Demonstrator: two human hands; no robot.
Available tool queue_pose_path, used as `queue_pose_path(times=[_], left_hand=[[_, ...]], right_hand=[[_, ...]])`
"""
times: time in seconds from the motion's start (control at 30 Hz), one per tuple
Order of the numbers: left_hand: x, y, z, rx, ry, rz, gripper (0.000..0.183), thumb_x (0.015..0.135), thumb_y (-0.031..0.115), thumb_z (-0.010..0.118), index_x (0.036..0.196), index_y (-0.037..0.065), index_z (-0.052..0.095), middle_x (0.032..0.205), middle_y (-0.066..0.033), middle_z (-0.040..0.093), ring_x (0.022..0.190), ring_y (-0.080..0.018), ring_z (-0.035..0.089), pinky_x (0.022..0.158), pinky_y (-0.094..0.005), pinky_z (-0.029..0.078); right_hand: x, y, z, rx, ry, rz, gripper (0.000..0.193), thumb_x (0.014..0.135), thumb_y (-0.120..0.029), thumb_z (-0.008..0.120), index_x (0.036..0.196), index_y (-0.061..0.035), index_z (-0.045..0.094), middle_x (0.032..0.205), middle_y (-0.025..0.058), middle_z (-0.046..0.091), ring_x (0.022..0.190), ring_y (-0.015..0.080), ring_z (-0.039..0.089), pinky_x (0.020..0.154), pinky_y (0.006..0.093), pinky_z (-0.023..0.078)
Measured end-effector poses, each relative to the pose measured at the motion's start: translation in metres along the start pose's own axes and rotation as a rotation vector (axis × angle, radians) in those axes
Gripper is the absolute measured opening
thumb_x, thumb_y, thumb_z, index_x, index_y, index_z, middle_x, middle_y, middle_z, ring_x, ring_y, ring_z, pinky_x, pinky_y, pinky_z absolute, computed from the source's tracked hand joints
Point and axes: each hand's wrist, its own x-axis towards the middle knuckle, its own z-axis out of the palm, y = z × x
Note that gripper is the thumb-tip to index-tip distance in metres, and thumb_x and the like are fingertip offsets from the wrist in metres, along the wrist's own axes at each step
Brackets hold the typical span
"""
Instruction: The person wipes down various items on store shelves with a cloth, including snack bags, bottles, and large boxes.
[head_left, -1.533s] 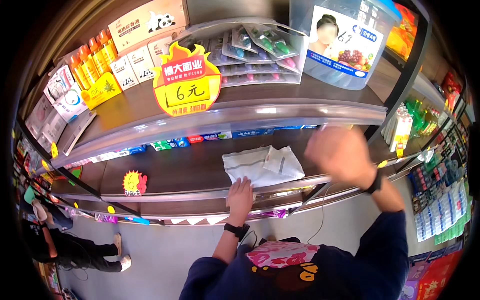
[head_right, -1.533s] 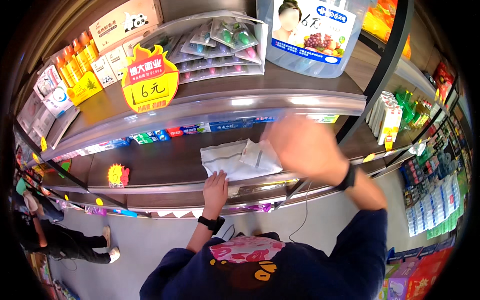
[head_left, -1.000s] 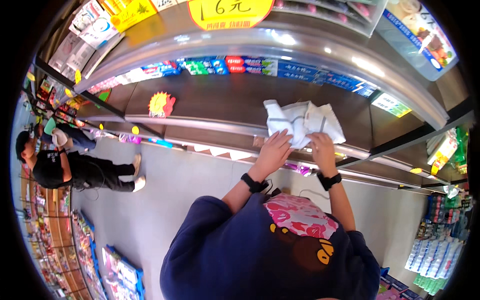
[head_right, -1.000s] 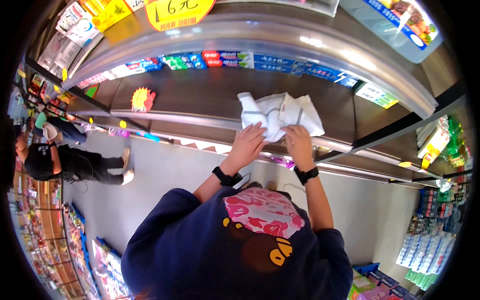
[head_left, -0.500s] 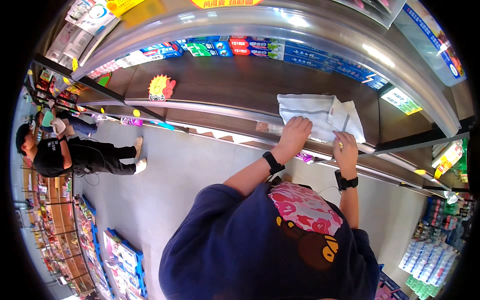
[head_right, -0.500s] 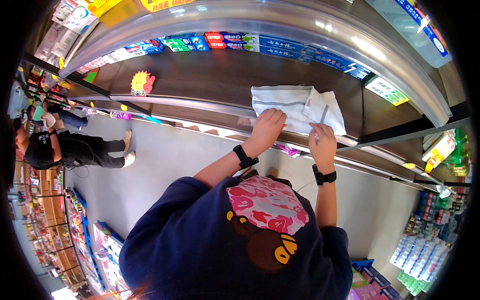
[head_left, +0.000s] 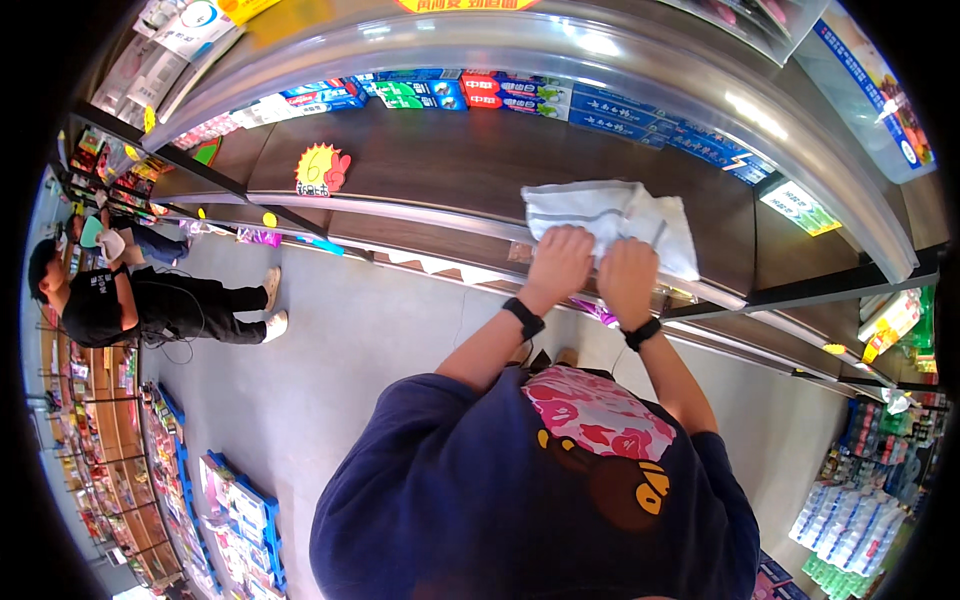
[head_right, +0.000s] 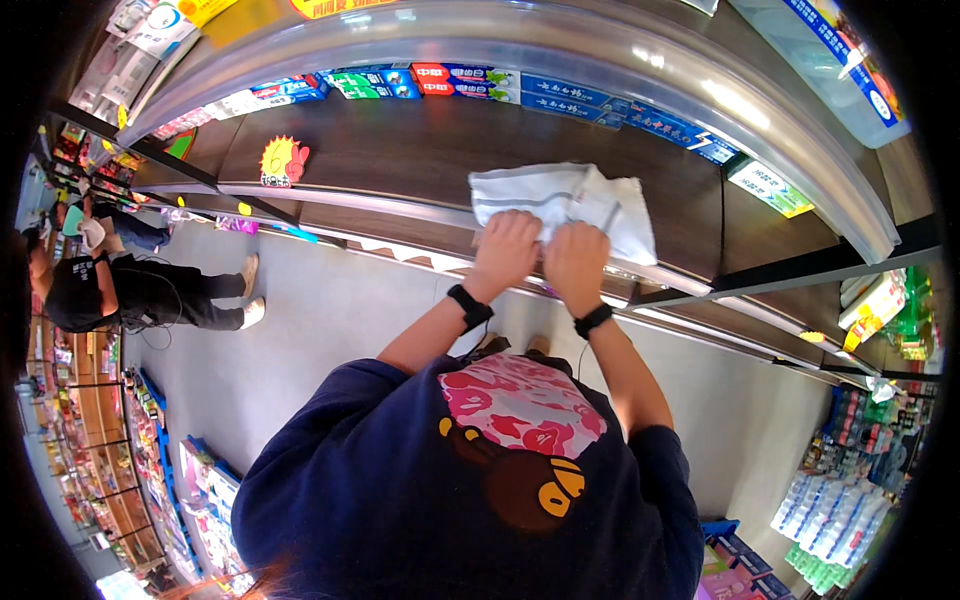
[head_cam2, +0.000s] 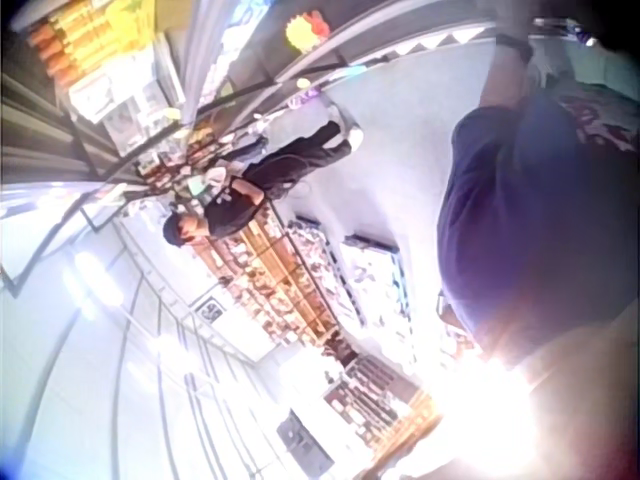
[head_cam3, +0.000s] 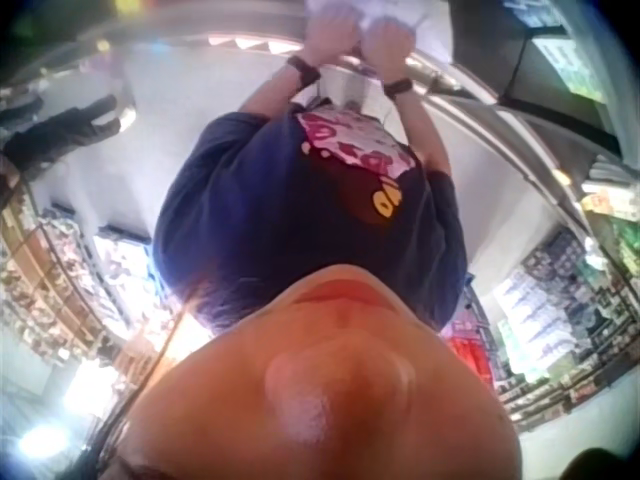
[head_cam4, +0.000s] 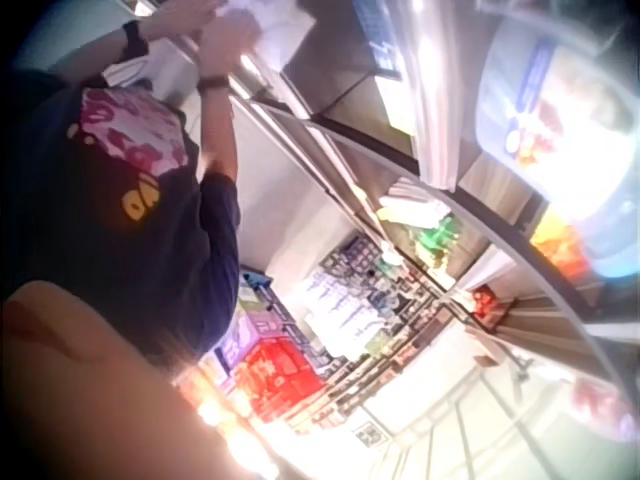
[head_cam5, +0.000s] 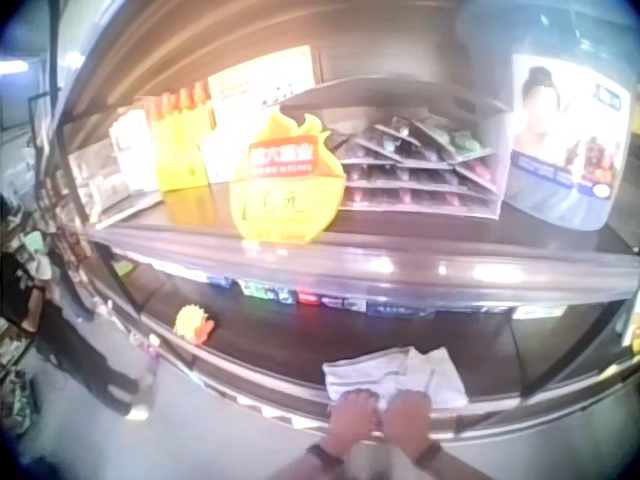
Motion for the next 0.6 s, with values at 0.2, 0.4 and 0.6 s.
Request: queue_pose_path(times=[0.2,0.4,0.6], left_hand=[[-0.024,-0.064,-0.028,0.160,0.048,-0.063,0.035,0.075,0.020,0.060,0.106,0.005,0.054,0.110,-0.0126,0.053,0.104,-0.0310,0.049,0.092,-0.0434,0.037],[-0.021,-0.048,-0.020,0.227,0.101,-0.084,0.035,0.077,0.024,0.060,0.102,0.000,0.052,0.104,-0.0163,0.052,0.100,-0.0340,0.048,0.092,-0.0462,0.035],[-0.009,-0.014,-0.003,0.186,0.044,-0.060,0.035,0.080,0.027,0.059,0.103,0.001,0.053,0.103,-0.0160,0.052,0.099,-0.0347,0.047,0.088,-0.0457,0.035]], right_hand=[[0.035,-0.059,0.024,0.193,0.094,-0.109,0.014,0.077,-0.021,0.059,0.078,-0.0100,0.051,0.080,0.0073,0.050,0.080,0.0251,0.049,0.071,0.0402,0.037],[0.019,-0.026,0.019,0.203,0.113,-0.151,0.017,0.078,-0.022,0.063,0.081,-0.0090,0.053,0.082,0.0070,0.051,0.082,0.0239,0.051,0.072,0.0361,0.040],[0.001,0.012,-0.011,0.213,0.133,-0.069,0.016,0.077,-0.021,0.063,0.083,-0.0076,0.055,0.082,0.0078,0.052,0.082,0.0253,0.051,0.072,0.0369,0.041]])
